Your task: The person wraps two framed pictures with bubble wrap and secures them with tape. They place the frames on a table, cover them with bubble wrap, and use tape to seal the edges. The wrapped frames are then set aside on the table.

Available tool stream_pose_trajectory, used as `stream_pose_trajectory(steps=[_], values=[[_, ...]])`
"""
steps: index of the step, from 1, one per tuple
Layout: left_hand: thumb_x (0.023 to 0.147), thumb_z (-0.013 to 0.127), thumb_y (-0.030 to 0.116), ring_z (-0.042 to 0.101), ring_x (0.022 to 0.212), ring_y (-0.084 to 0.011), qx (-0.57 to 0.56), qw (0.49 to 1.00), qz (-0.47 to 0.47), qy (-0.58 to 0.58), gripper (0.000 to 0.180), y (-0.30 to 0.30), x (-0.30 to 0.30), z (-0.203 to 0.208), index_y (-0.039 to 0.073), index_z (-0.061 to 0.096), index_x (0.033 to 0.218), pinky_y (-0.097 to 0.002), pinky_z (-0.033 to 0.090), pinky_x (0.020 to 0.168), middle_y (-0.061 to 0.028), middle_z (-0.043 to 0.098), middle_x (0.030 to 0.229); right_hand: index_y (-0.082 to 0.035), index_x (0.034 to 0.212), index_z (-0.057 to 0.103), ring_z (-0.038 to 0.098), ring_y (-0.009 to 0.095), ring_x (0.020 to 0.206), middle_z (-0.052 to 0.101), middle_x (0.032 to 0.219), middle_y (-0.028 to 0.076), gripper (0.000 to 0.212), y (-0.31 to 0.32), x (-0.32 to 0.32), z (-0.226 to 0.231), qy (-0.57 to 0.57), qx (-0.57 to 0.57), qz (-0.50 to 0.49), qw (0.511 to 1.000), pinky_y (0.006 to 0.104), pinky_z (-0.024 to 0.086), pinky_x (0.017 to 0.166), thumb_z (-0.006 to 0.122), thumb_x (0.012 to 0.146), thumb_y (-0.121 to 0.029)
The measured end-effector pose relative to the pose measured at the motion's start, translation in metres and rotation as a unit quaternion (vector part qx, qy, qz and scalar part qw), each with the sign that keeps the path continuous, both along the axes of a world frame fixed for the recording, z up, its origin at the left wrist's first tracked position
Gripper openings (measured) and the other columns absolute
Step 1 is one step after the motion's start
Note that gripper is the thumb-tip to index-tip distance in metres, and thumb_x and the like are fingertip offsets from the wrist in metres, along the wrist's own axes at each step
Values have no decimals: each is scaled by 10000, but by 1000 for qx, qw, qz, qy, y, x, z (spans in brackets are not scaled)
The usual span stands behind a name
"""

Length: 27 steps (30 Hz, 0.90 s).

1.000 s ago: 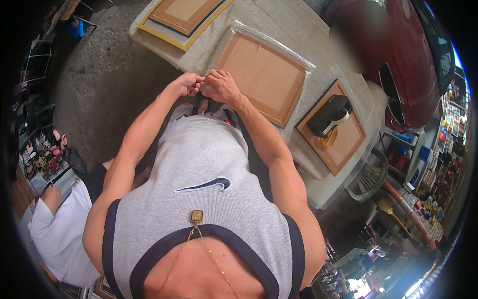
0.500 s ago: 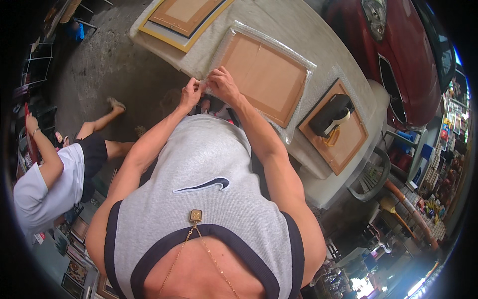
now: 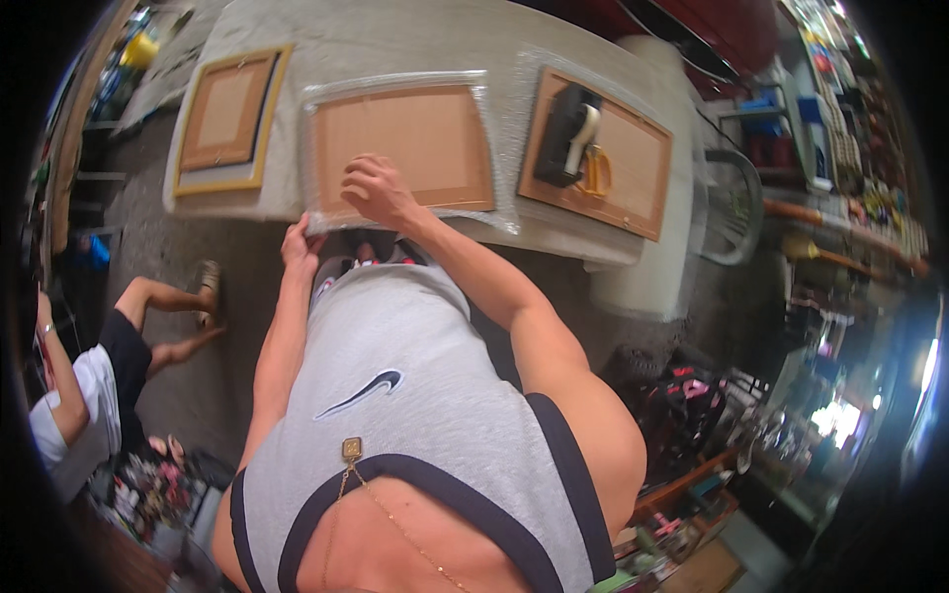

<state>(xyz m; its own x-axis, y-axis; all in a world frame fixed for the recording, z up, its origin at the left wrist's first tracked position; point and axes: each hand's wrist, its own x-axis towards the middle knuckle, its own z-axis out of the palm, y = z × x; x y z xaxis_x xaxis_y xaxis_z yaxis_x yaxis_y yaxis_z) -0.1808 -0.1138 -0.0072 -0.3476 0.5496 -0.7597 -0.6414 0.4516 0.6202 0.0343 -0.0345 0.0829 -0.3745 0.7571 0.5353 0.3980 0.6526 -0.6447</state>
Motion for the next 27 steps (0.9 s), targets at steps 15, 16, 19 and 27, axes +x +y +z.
stream_pose_trajectory(steps=[15, 16, 19, 27], values=[[876, 637, 286, 634, 949, -218, 93, 987, -31, -127, 246, -20, -26, -44, 111, 577, 1038, -365, 542, 779, -50, 647, 1047, -35, 1062, 632, 594, 262, 931, 621, 1022, 110, 385, -6, 317, -9, 367, -536, -359, 670, 555, 518, 702, 697, 829, -335], [873, 642, 289, 634, 948, -219, 74, 990, -23, -115, 245, -21, -27, -45, 118, 579, 1037, -364, 544, 772, -48, 649, 1041, -25, 1087, 613, 585, 263, 961, 597, 1091, 103, 382, -3, 319, -6, 380, -546, -316, 677, 561, 525, 712, 691, 838, -305], [864, 655, 290, 635, 937, -216, 66, 990, -14, -125, 226, -22, -29, -46, 134, 579, 1009, -362, 539, 780, -41, 651, 1022, -23, 1022, 639, 576, 251, 1006, 569, 1170, 96, 298, -9, 322, -4, 483, -499, -277, 664, 543, 526, 749, 678, 849, -263], [836, 683, 306, 618, 972, -229, 68, 990, -35, -115, 286, -20, -34, -48, 115, 579, 1021, -369, 527, 815, -50, 639, 1053, -13, 649, 673, 508, 294, 1202, 412, 1410, 179, 148, -59, 305, -49, 309, -277, -306, 857, 429, 470, 921, 729, 751, -104]])
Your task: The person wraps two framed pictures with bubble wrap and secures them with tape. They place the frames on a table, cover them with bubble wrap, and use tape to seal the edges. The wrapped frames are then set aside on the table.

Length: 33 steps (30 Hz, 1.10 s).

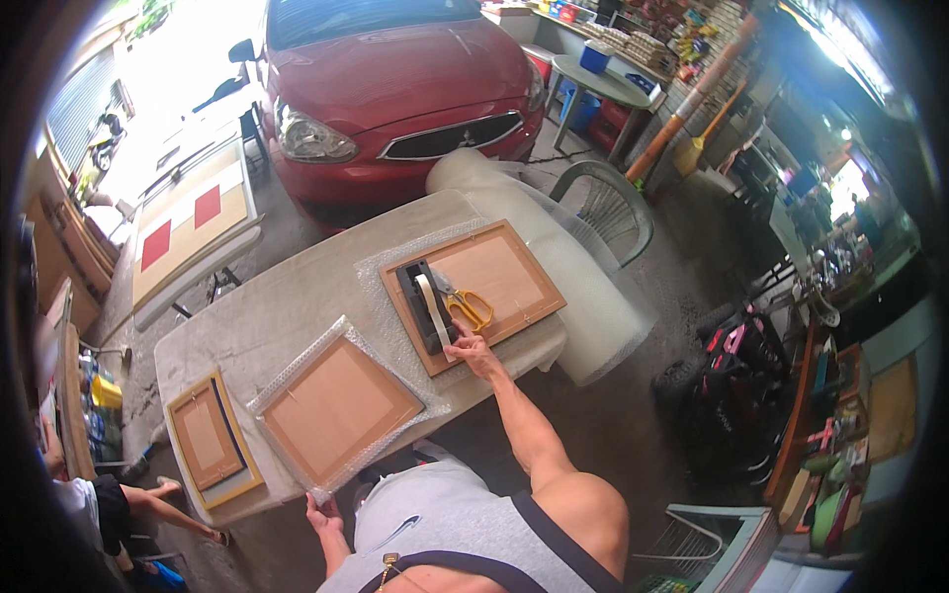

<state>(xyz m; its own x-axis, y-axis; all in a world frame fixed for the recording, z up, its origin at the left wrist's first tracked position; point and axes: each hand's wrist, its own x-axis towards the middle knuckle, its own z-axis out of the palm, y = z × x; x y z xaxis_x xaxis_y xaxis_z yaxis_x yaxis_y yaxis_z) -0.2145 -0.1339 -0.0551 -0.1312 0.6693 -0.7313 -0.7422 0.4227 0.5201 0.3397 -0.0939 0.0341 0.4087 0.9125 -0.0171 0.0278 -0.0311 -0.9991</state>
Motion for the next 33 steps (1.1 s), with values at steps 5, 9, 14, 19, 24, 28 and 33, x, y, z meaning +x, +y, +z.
stream_pose_trajectory(steps=[5, 9, 14, 19, 24, 28, 33], values=[[857, 655, 319, 625, 982, -229, 13, 999, -33, -12, 350, 0, -1, 13, 100, 561, 1112, -357, 544, 810, -56, 636, 1091, -12, 604, 654, 604, 304, 1042, 658, 1040, 174, 89, 5, 25, 30, -282, -96, 86, 951, 354, 459, 879, 693, 664, -65], [934, 539, 257, 634, 980, -222, 15, 999, -19, -29, 306, 8, 14, 26, 57, 557, 1165, -357, 564, 782, -92, 634, 1117, -42, 708, 689, 560, 276, 933, 616, 985, 105, 76, -3, -12, 73, -496, 2, -192, 847, 366, 442, 808, 727, 710, -107], [910, 586, 212, 625, 961, -213, 54, 997, -17, -56, 240, 8, 22, 20, 49, 585, 1086, -378, 534, 829, -94, 647, 1034, -32, 800, 690, 533, 268, 967, 583, 1013, 93, 90, 17, -143, 88, -345, 98, 47, 932, 370, 428, 853, 729, 752, -97], [845, 683, 205, 629, 841, -156, 6, 998, 33, -61, 136, 3, 28, 19, 129, 571, 861, -341, 551, 720, -37, 641, 906, -54, 818, 700, 525, 303, 1127, 599, 1162, 99, 97, 52, -284, 53, -237, 147, 455, 846, 414, 401, 938, 710, 753, -124], [833, 692, 170, 623, 809, -170, 21, 997, 33, -68, 137, 1, 27, 27, 138, 559, 818, -339, 534, 748, -22, 620, 850, -71, 855, 697, 508, 312, 1164, 616, 1150, 81, 109, 91, -373, 12, -216, 186, 666, 689, 479, 360, 1001, 691, 788, -157], [834, 677, 142, 614, 778, -177, 40, 996, 38, -74, 137, -1, 25, 22, 132, 545, 800, -350, 531, 749, -18, 599, 807, -131, 851, 721, 517, 256, 1160, 648, 1074, 18, 124, 104, -395, -4, -286, 197, 705, 618, 496, 246, 1084, 687, 753, -197], [850, 619, 98, 609, 802, -179, 84, 991, 37, -93, 63, -3, 26, 10, 96, 556, 853, -360, 535, 727, -40, 597, 844, -162, 839, 727, 536, 174, 1117, 658, 1000, -30, 133, 105, -399, -3, -314, 182, 708, 606, 498, 192, 1105, 693, 738, -242]])
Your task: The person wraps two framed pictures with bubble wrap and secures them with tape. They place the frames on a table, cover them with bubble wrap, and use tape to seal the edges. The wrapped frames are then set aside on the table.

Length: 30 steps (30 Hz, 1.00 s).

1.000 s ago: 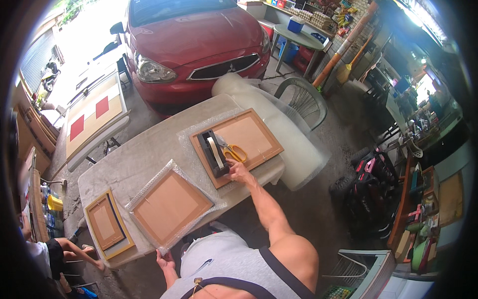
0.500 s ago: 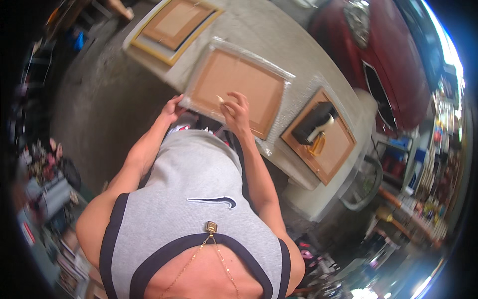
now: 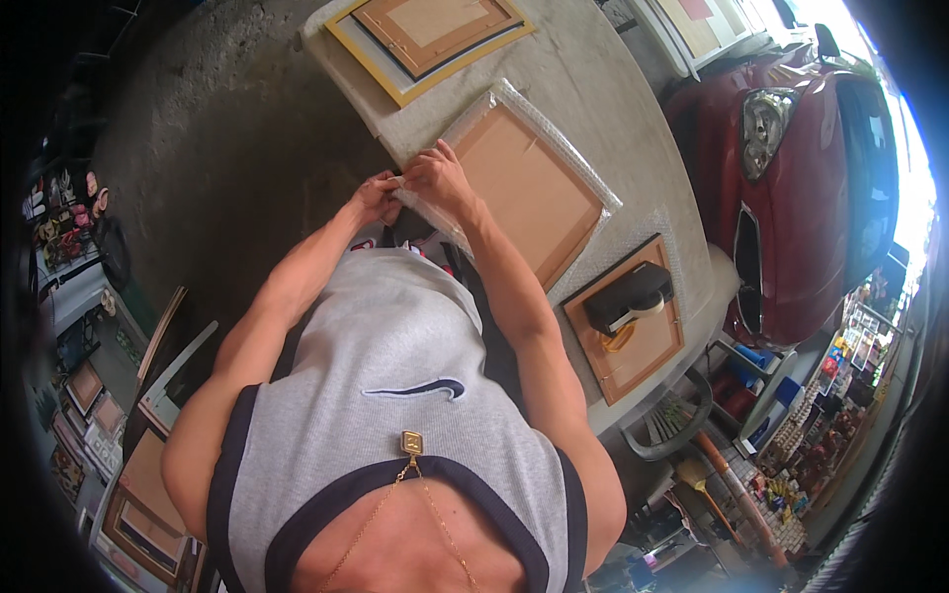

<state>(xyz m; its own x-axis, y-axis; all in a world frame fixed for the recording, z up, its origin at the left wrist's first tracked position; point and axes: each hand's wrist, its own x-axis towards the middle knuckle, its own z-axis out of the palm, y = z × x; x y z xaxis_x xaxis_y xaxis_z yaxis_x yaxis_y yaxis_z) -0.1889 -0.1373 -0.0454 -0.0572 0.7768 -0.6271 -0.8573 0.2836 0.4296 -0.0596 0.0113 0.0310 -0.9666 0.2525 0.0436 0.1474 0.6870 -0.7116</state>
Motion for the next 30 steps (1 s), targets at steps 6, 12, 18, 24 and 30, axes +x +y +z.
stream_pose_trajectory(steps=[6, 12, 18, 24, 30], values=[[866, 565, 75, 627, 811, -188, -56, 992, -57, 97, 78, 6, -2, 19, 57, 574, 941, -357, 559, 727, -66, 599, 902, -183, 823, 731, 555, 169, 1029, 654, 921, -35, 146, -1, -2, 9, 5, 45, -3, 999, 486, 234, 1077, 699, 703, -260], [870, 511, 102, 641, 765, -189, -82, 973, -111, 184, 181, 6, -11, 56, 48, 513, 1043, -357, 574, 685, -93, 589, 917, -228, 777, 732, 554, 161, 992, 660, 901, -41, 101, -4, -9, 18, -41, 90, -12, 995, 458, 272, 1030, 692, 692, -264], [923, 509, 190, 662, 692, -213, -47, 967, -117, 223, 163, 4, -16, 64, 67, 472, 1023, -342, 577, 610, -105, 597, 866, -245, 752, 725, 545, 155, 978, 653, 904, -46, 80, -3, -17, 24, -101, 110, -7, 989, 454, 279, 980, 685, 689, -274], [950, 503, 232, 648, 668, -188, -70, 979, -67, 180, 168, 1, -2, 42, 65, 520, 946, -294, 554, 579, -76, 585, 825, -261, 981, 711, 544, 171, 1018, 638, 954, -10, 281, -6, -18, 22, -122, 133, -23, 983, 456, 268, 1018, 693, 708, -328], [955, 480, 268, 600, 650, -148, -142, 986, -88, -6, 192, 7, 10, 25, 95, 562, 936, -362, 561, 683, -18, 588, 768, -255, 1148, 654, 535, 183, 1087, 620, 979, 12, 404, -12, -9, 22, -77, 141, -35, 986, 472, 262, 1051, 687, 752, -328]])
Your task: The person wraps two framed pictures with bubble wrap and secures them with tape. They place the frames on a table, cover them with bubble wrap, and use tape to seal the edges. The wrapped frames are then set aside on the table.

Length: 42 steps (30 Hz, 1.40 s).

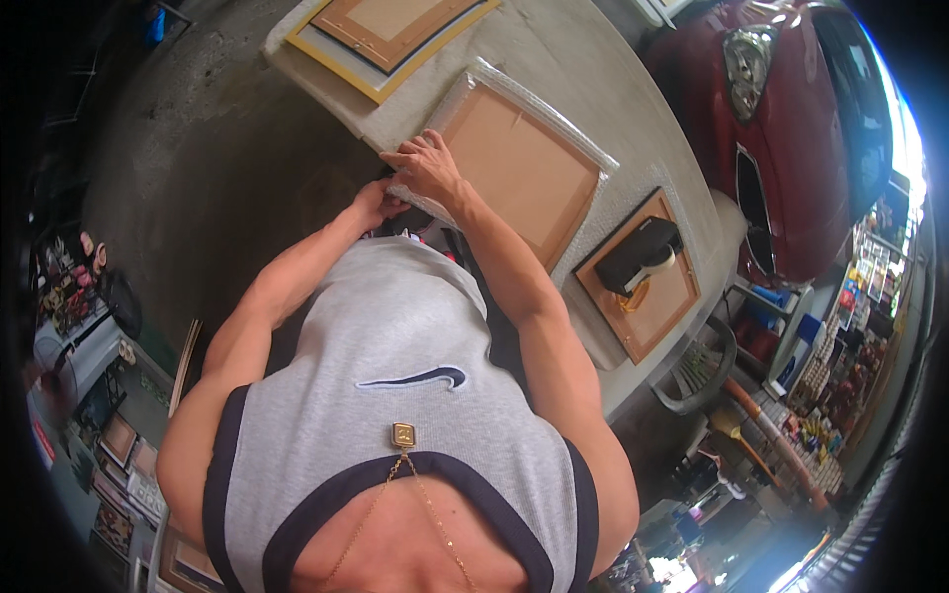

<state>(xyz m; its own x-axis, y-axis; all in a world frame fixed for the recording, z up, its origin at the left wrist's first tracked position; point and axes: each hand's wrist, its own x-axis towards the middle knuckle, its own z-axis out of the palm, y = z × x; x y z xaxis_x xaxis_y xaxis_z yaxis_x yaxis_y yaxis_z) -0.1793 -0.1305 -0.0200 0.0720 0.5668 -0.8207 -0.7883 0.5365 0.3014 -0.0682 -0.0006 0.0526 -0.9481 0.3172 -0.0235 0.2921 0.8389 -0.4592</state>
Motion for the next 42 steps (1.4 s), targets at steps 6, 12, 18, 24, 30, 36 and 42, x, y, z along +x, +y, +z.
stream_pose_trajectory(steps=[6, 12, 18, 24, 30, 36, 42], values=[[931, 465, 396, 523, 629, -168, -31, 984, -51, -170, 307, 7, -1, 12, 110, 566, 974, -572, 471, 882, 2, 538, 759, -264, 1108, 673, 513, 184, 1114, 604, 1008, 1, 379, -4, 3, -6, 13, -14, -12, 1000, 497, 225, 1093, 702, 733, -312], [894, 488, 518, 574, 743, -276, -115, 981, -151, -27, 511, 16, -6, 24, 92, 487, 1176, -555, 515, 798, -127, 527, 894, -257, 1139, 645, 399, 238, 1243, 528, 1175, 59, 426, -27, 12, -4, 70, 70, -152, 983, 521, 181, 1116, 710, 722, -320], [886, 576, 496, 619, 628, -183, 62, 935, -199, 287, 500, 2, 5, 41, 4, 536, 963, -321, 556, 572, -79, 577, 705, -183, 1185, 574, 415, 320, 1183, 505, 1186, 120, 505, -51, 70, 2, 129, 74, -425, 893, 494, 274, 1033, 723, 713, -284], [865, 643, 399, 625, 695, -219, 51, 878, -196, 433, 383, 19, -13, 43, 22, 581, 839, -357, 525, 627, -100, 596, 703, -96, 1230, 526, 445, 329, 1122, 500, 1150, 154, 556, -82, 211, 18, -4, 190, -712, 676, 466, 352, 930, 701, 751, -316], [830, 650, 267, 488, 1105, -293, 296, 540, -198, 762, 259, 37, 22, 70, 66, 632, 993, -416, 355, 956, -116, 570, 1106, -36, 1070, 638, 613, 358, 964, 652, 1008, 187, 432, -119, 256, 4, -18, -83, -780, 619, 456, 459, 814, 616, 835, -398], [785, 658, 380, 642, 704, -279, 433, 518, -514, 529, 247, 90, 169, 83, 137, 672, 826, -405, 460, 780, -80, 654, 677, -33, 916, 643, 637, 399, 834, 658, 821, 216, 337, -112, 266, -16, 70, -87, -757, 643, 477, 485, 717, 586, 864, -361], [662, 744, 440, 632, 686, -273, 558, 284, -603, 494, 426, 101, 211, 79, 113, 588, 886, -421, 374, 735, -69, 640, 663, -44, 872, 606, 638, 401, 741, 643, 749, 205, 184, -116, 259, -21, 161, -35, -704, 691, 463, 490, 633, 585, 886, -227]])
